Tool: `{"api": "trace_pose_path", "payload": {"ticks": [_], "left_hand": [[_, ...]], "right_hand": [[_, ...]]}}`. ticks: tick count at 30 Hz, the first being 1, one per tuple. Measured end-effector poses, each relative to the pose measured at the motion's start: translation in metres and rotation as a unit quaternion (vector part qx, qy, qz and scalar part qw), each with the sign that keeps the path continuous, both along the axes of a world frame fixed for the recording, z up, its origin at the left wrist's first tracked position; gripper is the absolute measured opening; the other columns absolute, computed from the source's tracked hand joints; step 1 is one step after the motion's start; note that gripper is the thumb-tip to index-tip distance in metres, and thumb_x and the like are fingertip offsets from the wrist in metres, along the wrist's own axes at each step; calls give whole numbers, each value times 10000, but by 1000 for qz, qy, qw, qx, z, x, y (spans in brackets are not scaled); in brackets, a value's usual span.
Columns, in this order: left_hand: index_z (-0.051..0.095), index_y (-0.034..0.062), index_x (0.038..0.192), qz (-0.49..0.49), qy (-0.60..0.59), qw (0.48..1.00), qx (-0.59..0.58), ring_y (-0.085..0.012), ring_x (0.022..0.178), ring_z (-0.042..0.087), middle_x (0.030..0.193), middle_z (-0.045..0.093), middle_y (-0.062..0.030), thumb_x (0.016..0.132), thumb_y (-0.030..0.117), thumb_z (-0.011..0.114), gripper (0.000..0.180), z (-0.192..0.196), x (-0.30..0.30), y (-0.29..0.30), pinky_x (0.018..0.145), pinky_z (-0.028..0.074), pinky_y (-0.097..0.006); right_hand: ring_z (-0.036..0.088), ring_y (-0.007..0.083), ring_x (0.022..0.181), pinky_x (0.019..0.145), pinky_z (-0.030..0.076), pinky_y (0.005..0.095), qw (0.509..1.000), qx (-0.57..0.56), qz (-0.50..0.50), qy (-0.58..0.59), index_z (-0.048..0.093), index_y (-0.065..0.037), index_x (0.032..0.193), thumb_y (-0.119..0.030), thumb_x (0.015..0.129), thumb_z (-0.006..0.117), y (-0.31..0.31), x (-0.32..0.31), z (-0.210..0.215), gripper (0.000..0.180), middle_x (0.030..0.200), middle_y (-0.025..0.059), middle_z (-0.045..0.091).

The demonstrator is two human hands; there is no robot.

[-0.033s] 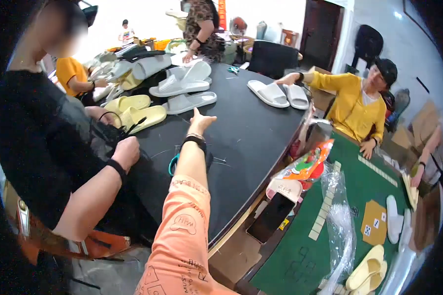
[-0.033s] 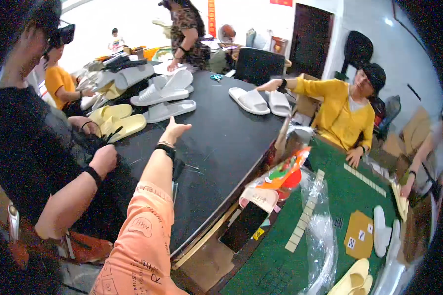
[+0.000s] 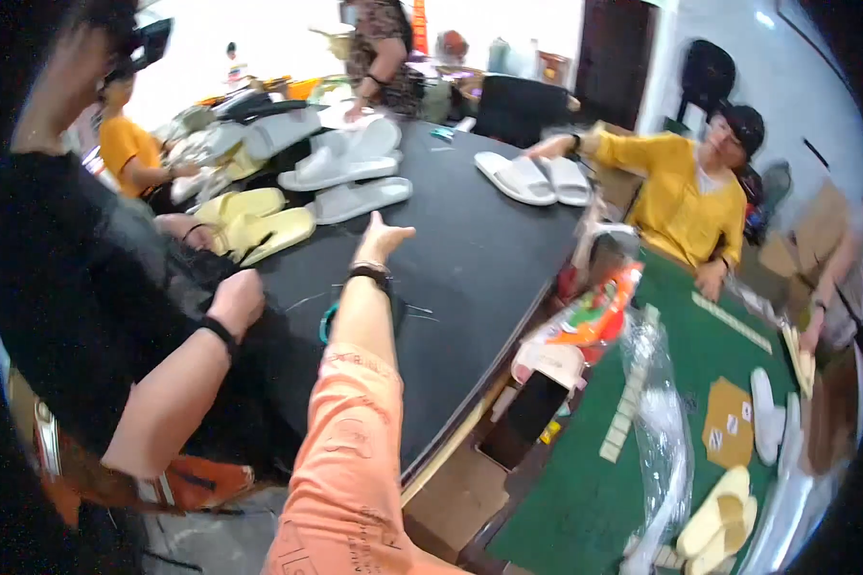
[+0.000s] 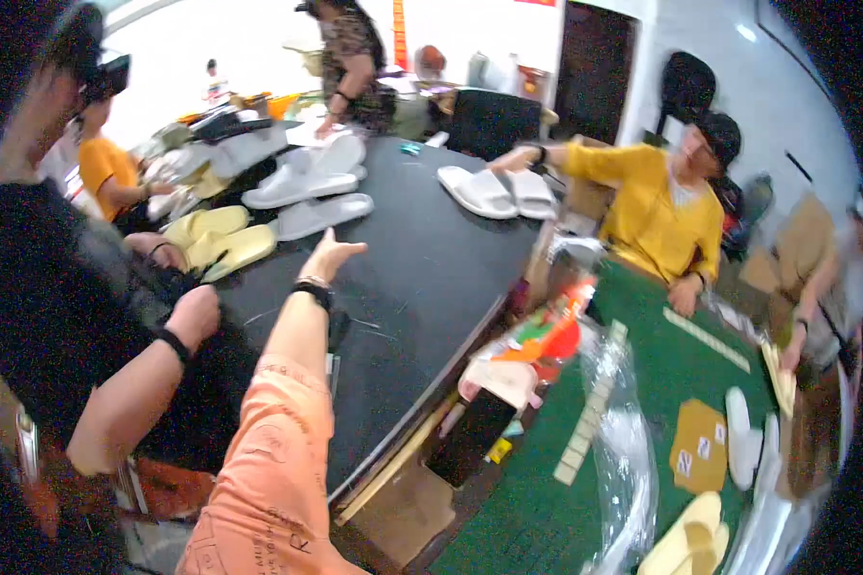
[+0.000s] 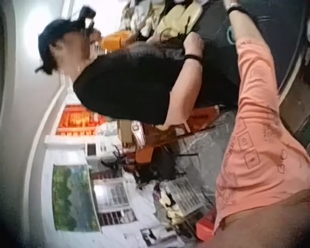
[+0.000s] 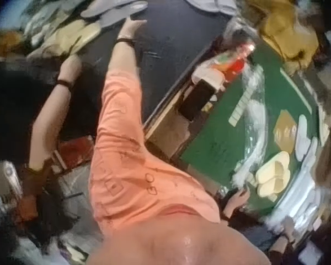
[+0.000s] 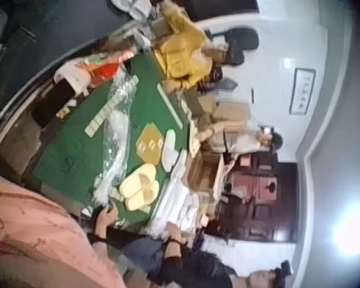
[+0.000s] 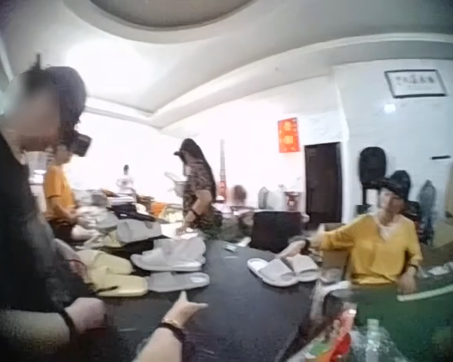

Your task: The recorder is packaging white and yellow slippers into plastic bags.

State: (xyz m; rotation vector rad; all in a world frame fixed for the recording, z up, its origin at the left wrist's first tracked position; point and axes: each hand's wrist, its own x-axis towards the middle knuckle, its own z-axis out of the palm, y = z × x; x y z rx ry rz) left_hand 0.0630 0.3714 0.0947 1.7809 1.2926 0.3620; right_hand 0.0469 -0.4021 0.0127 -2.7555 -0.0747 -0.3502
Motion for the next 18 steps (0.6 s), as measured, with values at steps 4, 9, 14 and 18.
{"api": "trace_pose_path", "payload": {"ticks": [4,9,14,18], "left_hand": [[279,-37,1298,-127,-11,992,17,-245,1199,378,1285,391,-191,702,452,632,848,0,-35,-4,977,301,-303],[354,-49,1256,-117,128,969,175,-217,1088,486,1182,498,-187,743,263,642,666,-15,-38,4,903,379,-298],[411,1,1232,-132,246,909,310,-328,1132,428,1192,469,-214,827,359,471,544,-29,8,-40,943,348,-351],[384,100,1256,-147,283,895,313,-391,1133,399,1238,403,-245,846,321,356,467,-47,-1,-28,940,336,-444]], "right_hand": [[460,227,751,690,397,301,989,126,58,-51,497,22,1014,-21,767,484,-34,28,-68,251,887,111,479],[456,271,705,651,373,363,992,100,57,-46,527,-2,898,-11,714,526,3,30,-32,184,762,131,478],[474,284,699,654,378,367,993,93,30,-64,544,-12,902,-15,721,526,-14,20,-24,182,751,129,501],[494,290,711,659,383,369,992,102,32,-73,554,-23,899,-35,748,533,-10,22,-17,153,761,123,524]]}}
